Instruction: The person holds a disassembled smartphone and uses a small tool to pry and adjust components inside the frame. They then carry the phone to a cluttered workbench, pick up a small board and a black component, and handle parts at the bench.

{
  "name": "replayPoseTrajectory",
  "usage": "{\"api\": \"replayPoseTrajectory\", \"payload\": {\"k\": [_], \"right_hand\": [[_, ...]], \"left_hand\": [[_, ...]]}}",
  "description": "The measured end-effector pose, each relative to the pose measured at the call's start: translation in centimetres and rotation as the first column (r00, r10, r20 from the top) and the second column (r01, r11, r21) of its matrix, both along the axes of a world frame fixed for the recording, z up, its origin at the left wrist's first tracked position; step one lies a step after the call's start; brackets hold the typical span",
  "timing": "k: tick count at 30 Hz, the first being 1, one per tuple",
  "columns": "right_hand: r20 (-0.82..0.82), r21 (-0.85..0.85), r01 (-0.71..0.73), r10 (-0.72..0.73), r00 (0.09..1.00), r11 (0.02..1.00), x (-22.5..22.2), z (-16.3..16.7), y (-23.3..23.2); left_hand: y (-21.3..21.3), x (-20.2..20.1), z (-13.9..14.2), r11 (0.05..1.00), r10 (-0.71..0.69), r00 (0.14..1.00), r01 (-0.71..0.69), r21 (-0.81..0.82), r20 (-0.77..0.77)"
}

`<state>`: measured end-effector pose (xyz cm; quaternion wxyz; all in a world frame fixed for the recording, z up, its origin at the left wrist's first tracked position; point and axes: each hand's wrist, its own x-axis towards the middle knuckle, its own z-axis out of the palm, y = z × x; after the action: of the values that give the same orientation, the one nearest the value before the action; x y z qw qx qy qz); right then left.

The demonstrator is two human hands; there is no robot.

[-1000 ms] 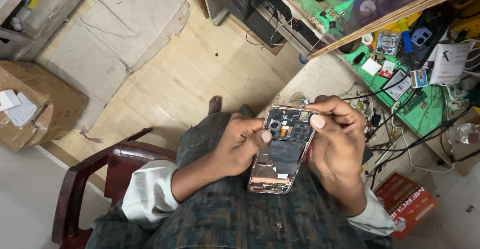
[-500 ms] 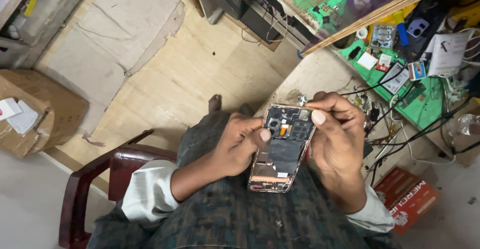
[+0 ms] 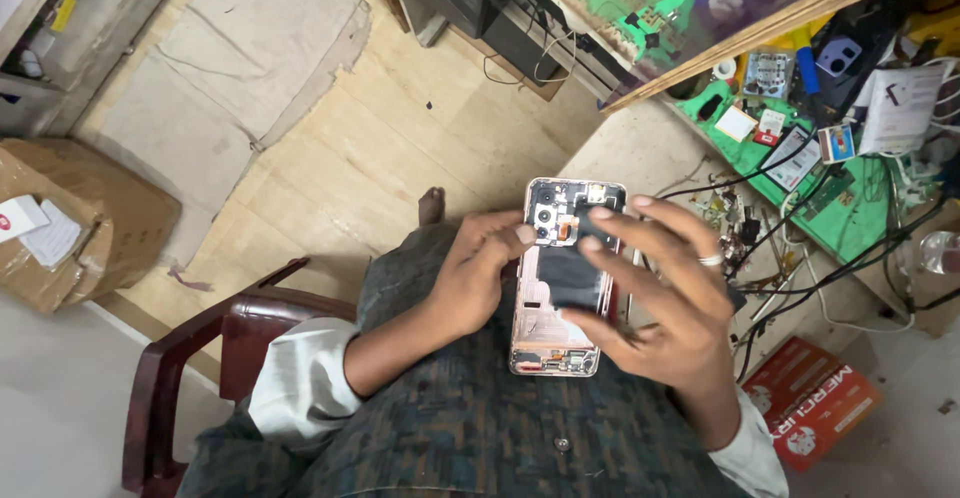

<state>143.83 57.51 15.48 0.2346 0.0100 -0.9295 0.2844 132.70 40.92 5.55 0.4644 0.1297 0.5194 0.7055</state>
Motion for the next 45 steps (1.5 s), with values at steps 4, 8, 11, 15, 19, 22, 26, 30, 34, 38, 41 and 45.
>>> {"api": "replayPoseTrajectory", "payload": {"k": [4, 8, 11, 15, 19, 22, 26, 30, 34, 38, 41, 45], "right_hand": [[0.091, 0.008, -0.085, 0.084, 0.992, 0.996, -0.1, 0.4, 0.4], [0.13, -0.082, -0.075, 0.085, 0.988, 0.994, -0.1, 0.8, 1.1], [0.091, -0.083, -0.007, 0.014, 0.996, 0.997, 0.3, 0.6, 1.4], [-0.021, -0.173, 0.07, -0.075, 0.997, 0.982, 1.0, -0.2, 2.0], [-0.123, -0.373, 0.166, -0.226, 0.966, 0.913, 2.0, -1.5, 2.1], [-0.154, -0.605, 0.231, -0.396, 0.905, 0.762, 3.3, -2.6, 1.4], [-0.228, -0.838, 0.156, -0.597, 0.769, 0.523, 5.1, -4.3, 1.3], [-0.216, -0.911, 0.112, -0.689, 0.692, 0.398, 7.4, -5.4, 2.2], [-0.077, -0.953, 0.175, -0.755, 0.651, 0.248, 9.2, -6.9, 2.8], [0.067, -0.976, 0.2, -0.759, 0.648, 0.085, 10.0, -8.9, 2.7], [0.195, -0.965, 0.26, -0.756, 0.625, -0.034, 10.3, -10.8, 2.5], [0.274, -0.95, 0.297, -0.718, 0.639, -0.098, 10.7, -13.4, 2.4]], "left_hand": [[0.1, 0.9, -2.7, 1.0, 0.006, 0.996, -0.008, -0.028, -0.087], [-0.2, 1.6, -5.1, 0.997, 0.064, 0.727, -0.076, 0.012, -0.683], [0.2, 1.7, -5.8, 0.999, -0.016, 0.828, -0.014, -0.05, -0.56], [1.7, 1.3, -5.3, 0.972, -0.142, 0.973, 0.102, -0.21, -0.183], [2.7, 0.7, -4.0, 0.982, -0.186, 0.901, 0.159, -0.099, -0.392], [3.9, 0.5, -3.7, 0.958, -0.251, 0.967, 0.24, -0.16, -0.054], [4.6, 0.8, -4.2, 0.968, -0.218, 0.973, 0.225, -0.111, 0.071], [4.8, 0.8, -4.6, 0.977, -0.214, 0.976, 0.213, -0.031, -0.038], [5.5, -0.2, -3.9, 0.962, -0.261, 0.95, 0.27, -0.029, 0.17], [5.7, -1.2, -2.5, 0.916, -0.393, 0.913, 0.379, 0.13, 0.112], [5.9, -1.3, -1.9, 0.911, -0.396, 0.91, 0.374, 0.173, 0.122], [5.7, -1.6, -1.7, 0.919, -0.37, 0.925, 0.351, 0.18, 0.084]]}}
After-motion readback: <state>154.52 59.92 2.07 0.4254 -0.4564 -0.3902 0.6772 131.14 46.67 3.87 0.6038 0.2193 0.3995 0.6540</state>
